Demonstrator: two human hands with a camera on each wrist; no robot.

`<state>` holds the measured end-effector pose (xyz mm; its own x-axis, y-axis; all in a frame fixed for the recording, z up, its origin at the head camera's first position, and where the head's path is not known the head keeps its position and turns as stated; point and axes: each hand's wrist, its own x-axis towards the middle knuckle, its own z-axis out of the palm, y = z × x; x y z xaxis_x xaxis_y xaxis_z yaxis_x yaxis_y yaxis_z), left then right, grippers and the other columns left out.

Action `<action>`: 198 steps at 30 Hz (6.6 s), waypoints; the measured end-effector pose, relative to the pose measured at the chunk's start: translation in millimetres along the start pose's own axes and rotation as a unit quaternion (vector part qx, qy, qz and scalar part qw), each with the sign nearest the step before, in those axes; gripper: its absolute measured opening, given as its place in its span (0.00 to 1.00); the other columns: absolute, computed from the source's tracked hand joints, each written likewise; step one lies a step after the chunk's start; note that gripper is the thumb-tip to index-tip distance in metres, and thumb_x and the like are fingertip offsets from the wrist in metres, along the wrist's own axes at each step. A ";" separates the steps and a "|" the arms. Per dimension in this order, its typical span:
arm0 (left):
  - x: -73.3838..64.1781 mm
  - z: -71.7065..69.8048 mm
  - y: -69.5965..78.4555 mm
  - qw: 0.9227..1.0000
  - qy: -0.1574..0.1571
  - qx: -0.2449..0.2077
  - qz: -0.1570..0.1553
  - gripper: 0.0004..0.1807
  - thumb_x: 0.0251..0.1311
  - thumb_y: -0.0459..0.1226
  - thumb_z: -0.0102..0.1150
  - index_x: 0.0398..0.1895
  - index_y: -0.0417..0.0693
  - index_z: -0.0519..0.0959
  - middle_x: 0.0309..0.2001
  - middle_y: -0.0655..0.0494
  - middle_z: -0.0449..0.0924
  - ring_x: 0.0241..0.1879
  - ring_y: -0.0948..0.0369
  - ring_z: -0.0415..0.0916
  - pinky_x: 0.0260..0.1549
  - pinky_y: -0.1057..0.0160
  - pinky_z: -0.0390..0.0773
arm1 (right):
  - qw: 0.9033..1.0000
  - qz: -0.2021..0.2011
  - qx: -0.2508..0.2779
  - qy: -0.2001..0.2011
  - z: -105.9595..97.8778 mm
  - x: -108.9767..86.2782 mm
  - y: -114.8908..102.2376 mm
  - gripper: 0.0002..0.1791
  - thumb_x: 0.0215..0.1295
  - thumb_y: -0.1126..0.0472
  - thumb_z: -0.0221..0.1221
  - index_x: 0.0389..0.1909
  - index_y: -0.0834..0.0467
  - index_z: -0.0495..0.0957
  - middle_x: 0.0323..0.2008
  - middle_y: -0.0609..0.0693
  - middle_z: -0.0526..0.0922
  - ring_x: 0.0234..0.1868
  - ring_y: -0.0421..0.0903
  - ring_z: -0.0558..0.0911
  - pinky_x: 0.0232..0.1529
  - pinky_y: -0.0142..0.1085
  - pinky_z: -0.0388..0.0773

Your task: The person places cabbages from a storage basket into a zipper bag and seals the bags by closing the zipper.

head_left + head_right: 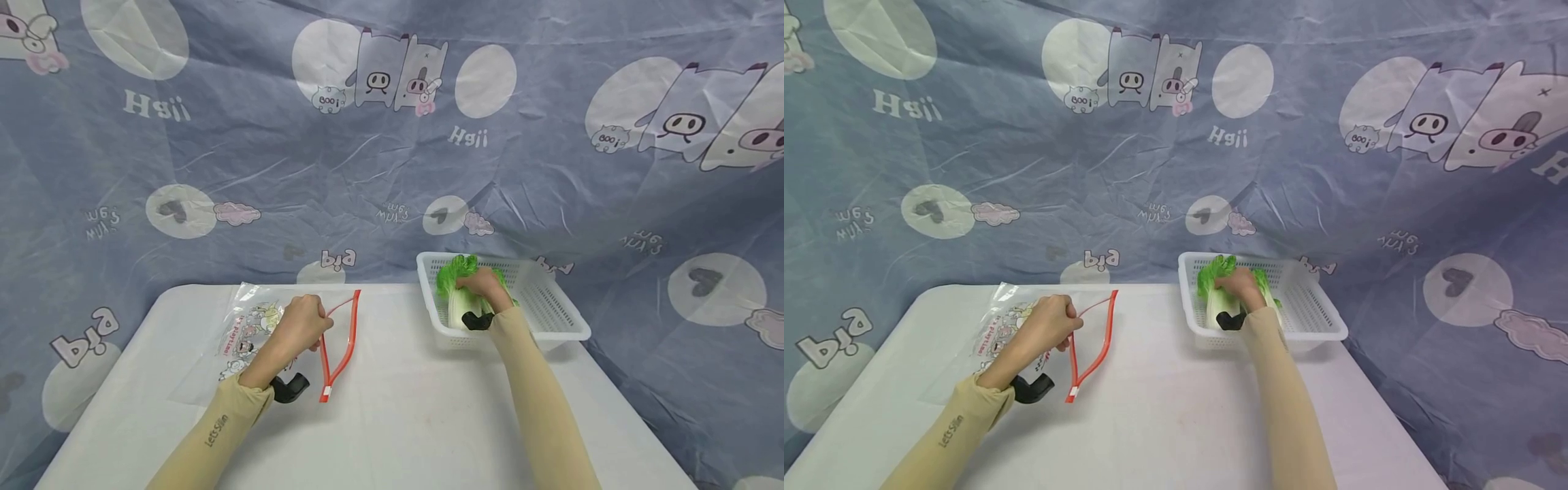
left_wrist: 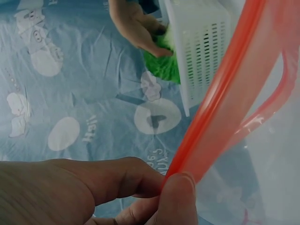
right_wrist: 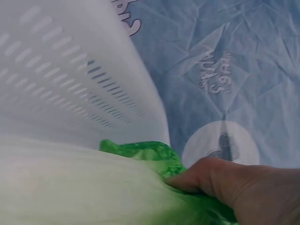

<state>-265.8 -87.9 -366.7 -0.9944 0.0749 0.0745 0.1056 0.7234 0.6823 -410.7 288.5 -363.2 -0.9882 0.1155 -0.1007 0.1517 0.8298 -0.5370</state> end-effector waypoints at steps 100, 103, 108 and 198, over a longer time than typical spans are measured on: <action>1.5 14.9 2.5 0.980 0.103 -0.001 0.171 0.03 0.67 0.29 0.50 0.35 0.40 0.68 0.26 0.52 0.73 0.24 0.60 0.68 0.23 0.63 0.69 | 0.906 -0.349 0.225 -0.076 196.8 -138.8 -96.3 0.29 0.64 0.50 0.61 0.63 0.58 0.69 0.48 0.49 0.83 0.45 0.37 0.80 0.46 0.31 0.79; 2.7 15.1 0.9 0.982 0.099 -0.015 0.160 0.03 0.68 0.29 0.48 0.35 0.39 0.67 0.27 0.49 0.73 0.24 0.59 0.67 0.22 0.63 0.68 | 0.901 -0.368 0.217 -0.078 198.1 -137.5 -94.3 0.28 0.65 0.51 0.60 0.63 0.58 0.69 0.47 0.49 0.83 0.44 0.37 0.80 0.46 0.31 0.79; 3.7 16.2 0.7 0.983 0.073 -0.011 0.166 0.02 0.69 0.29 0.47 0.37 0.39 0.67 0.30 0.49 0.74 0.28 0.58 0.70 0.27 0.61 0.71 | 0.900 -0.367 0.215 -0.095 198.7 -135.0 -94.9 0.25 0.66 0.53 0.59 0.62 0.58 0.70 0.44 0.50 0.83 0.40 0.36 0.79 0.43 0.30 0.79; -17.4 -41.5 12.1 0.982 0.100 -0.114 0.115 0.08 0.69 0.41 0.52 0.45 0.46 0.73 0.34 0.52 0.80 0.29 0.58 0.77 0.29 0.61 0.75 | 0.866 -0.398 0.299 0.048 87.6 -146.0 -114.2 0.06 0.64 0.67 0.60 0.38 0.67 0.79 0.35 0.62 0.81 0.33 0.62 0.81 0.33 0.34 0.81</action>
<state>-247.1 -108.9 -329.5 -0.9262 0.0663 0.3712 0.3481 0.5293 0.7737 -281.9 129.1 -360.5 -0.7782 -0.2939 0.5550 -0.6221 0.2398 -0.7453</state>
